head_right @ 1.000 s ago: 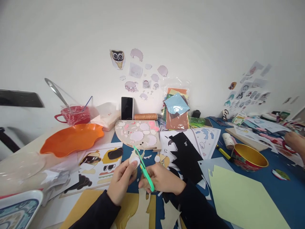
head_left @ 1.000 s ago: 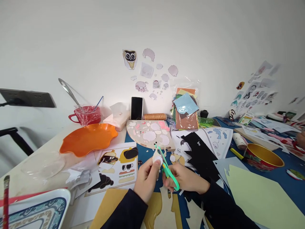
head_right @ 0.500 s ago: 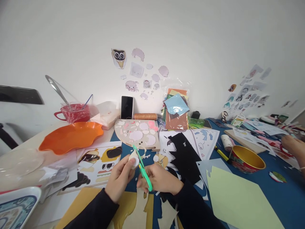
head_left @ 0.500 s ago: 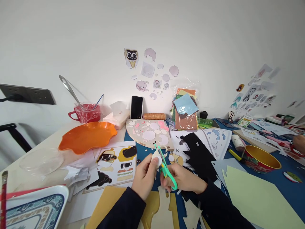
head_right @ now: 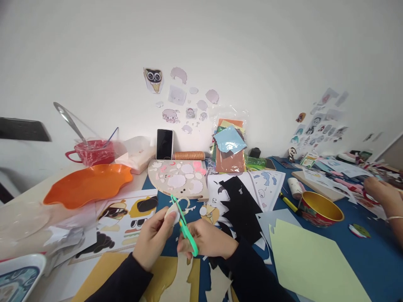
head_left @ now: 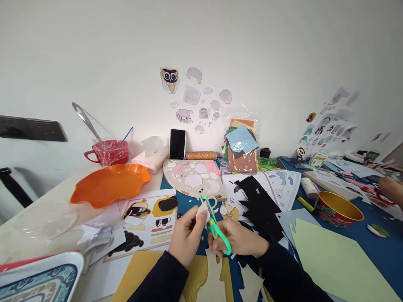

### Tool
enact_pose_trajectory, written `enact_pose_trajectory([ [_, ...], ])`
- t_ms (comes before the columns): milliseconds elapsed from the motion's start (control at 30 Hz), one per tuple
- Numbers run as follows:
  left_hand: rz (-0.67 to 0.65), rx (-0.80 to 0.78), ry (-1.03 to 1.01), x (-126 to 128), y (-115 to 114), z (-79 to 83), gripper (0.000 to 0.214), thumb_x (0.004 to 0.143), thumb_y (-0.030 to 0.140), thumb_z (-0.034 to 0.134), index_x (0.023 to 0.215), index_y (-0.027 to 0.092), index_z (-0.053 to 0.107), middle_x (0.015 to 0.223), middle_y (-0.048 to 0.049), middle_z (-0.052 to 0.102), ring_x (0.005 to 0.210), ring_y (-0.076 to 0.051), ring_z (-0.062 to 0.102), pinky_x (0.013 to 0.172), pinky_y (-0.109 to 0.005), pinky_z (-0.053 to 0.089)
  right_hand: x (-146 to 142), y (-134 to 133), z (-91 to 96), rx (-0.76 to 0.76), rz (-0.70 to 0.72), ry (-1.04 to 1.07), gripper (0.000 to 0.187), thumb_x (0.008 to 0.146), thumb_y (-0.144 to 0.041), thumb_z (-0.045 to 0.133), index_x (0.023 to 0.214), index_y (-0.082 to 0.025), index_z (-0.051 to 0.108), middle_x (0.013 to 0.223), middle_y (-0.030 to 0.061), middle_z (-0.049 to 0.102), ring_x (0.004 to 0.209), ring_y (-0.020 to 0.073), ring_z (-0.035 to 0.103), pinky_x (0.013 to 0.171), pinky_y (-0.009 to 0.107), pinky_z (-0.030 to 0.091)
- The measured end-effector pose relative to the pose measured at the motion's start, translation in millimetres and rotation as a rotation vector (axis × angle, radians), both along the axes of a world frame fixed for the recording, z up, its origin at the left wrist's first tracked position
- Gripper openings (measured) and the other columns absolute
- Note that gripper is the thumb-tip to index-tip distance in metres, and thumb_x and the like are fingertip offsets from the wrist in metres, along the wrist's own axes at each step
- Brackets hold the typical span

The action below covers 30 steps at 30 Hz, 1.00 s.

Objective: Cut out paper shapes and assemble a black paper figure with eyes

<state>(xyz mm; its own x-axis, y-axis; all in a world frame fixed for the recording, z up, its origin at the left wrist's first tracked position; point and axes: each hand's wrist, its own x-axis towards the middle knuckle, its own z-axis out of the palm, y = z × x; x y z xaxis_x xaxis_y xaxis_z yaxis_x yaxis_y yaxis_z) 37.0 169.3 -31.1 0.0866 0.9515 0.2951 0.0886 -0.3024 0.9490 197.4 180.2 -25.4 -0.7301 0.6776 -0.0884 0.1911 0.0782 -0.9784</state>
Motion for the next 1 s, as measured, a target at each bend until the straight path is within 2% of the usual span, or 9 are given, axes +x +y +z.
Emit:
enact_pose_trajectory([
  [167,0.027,-0.018,-0.032,2.2,-0.1,-1.1,0.039,0.084,0.047,0.042,0.057,0.022,0.029,0.054,0.0082,0.022,0.047,-0.008,0.025,0.045,-0.023,0.022,0.4,0.9,0.3,-0.046,-0.038,0.005,0.037,0.073,-0.048,0.063,0.069,-0.011,0.058,0.05,-0.0039,0.05,0.047,0.0053,0.043,0.047,0.017,0.032],
  [333,0.07,-0.022,-0.041,3.5,0.0,-2.7,0.036,0.087,0.046,0.036,0.061,0.021,0.033,0.057,0.0078,0.024,0.048,-0.008,0.025,0.046,-0.023,0.023,-1.4,-0.5,3.5,-0.067,-0.04,-0.022,0.039,0.071,-0.05,0.064,0.066,-0.012,0.057,0.049,-0.0034,0.05,0.045,0.0057,0.043,0.046,0.018,0.032],
  [633,0.073,0.005,0.036,2.2,0.0,-2.8,0.038,0.086,0.047,0.039,0.058,0.021,0.033,0.054,0.0075,0.028,0.05,-0.009,0.029,0.049,-0.023,0.025,0.8,-1.7,2.1,0.031,0.01,-0.044,0.048,0.075,-0.059,0.055,0.07,-0.012,0.054,0.059,-0.0004,0.053,0.054,0.0071,0.047,0.052,0.018,0.035],
  [800,0.086,-0.011,0.006,3.2,1.4,-6.4,0.039,0.085,0.048,0.04,0.058,0.021,0.033,0.053,0.0081,0.026,0.049,-0.009,0.027,0.048,-0.023,0.024,1.3,-0.2,0.8,0.053,-0.011,-0.07,0.046,0.075,-0.056,0.057,0.062,-0.012,0.052,0.055,-0.0021,0.051,0.052,0.0063,0.045,0.051,0.018,0.034],
  [1000,0.057,-0.076,-0.088,7.7,-5.6,0.6,0.037,0.084,0.049,0.04,0.061,0.021,0.034,0.052,0.0087,0.026,0.046,-0.008,0.025,0.044,-0.022,0.022,-1.5,-0.2,1.4,0.027,-0.038,-0.007,0.047,0.073,-0.056,0.058,0.059,-0.013,0.05,0.052,-0.0026,0.049,0.049,0.0065,0.044,0.049,0.019,0.034],
])
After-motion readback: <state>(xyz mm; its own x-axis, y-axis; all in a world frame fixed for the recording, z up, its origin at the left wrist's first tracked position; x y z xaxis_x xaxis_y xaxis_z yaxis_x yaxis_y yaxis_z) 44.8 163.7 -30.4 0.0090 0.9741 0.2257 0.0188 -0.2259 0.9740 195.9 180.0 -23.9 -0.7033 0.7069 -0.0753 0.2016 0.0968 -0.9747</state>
